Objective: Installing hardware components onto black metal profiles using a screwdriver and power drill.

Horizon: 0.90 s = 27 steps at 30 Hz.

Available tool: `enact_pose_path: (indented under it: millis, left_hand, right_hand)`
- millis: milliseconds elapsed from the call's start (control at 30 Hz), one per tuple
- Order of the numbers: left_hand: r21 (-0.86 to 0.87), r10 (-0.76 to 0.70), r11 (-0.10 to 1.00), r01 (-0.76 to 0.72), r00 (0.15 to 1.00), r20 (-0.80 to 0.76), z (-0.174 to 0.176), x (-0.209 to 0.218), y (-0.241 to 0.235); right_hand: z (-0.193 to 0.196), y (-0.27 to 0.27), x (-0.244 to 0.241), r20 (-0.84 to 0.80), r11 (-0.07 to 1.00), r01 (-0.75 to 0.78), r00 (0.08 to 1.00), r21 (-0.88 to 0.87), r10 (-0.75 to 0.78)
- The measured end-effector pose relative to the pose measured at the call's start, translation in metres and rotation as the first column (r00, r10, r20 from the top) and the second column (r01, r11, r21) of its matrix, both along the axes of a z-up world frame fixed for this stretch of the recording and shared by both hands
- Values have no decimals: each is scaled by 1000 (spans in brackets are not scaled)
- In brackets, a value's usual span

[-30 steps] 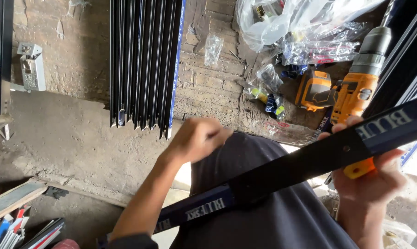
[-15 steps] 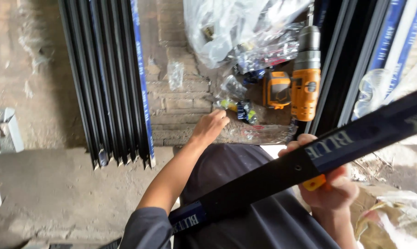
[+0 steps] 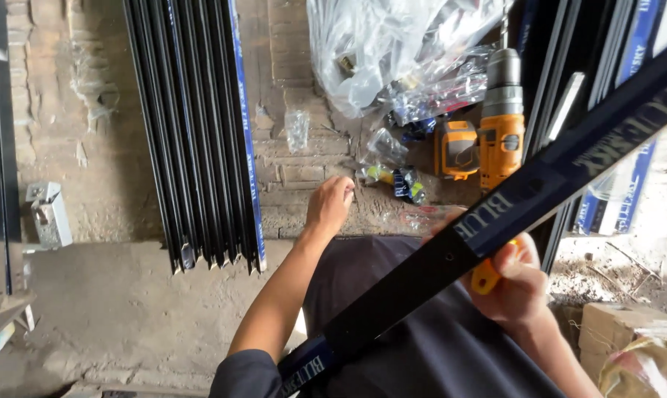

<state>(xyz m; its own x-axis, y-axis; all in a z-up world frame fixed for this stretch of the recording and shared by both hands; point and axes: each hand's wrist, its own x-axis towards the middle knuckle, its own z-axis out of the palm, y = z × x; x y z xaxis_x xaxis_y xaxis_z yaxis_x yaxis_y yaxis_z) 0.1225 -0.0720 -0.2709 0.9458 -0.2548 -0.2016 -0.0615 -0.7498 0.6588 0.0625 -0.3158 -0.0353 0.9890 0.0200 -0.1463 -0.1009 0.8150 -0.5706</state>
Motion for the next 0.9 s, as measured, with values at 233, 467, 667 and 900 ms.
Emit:
enact_pose_path:
  millis: [233,467,667,900]
  left_hand:
    - [2,132,991,-132,989,64,-1,4,-19]
    - [151,-95,986,67,977,189,10,18,-39]
    - [-108,165,975,-194,958,-235,61,22,-35]
    - [-560,186,828,10,938,292,197,0,-46]
  right_hand:
    - [20,-27,0,10,979,-193,981,-72,194]
    - [10,-29,-8,15,988,-150,988,-48,151]
    - [8,-25,-8,-52,987,-151,988,-57,148]
    - [-2,-22,-5,-75,991,-130,989,-43,127]
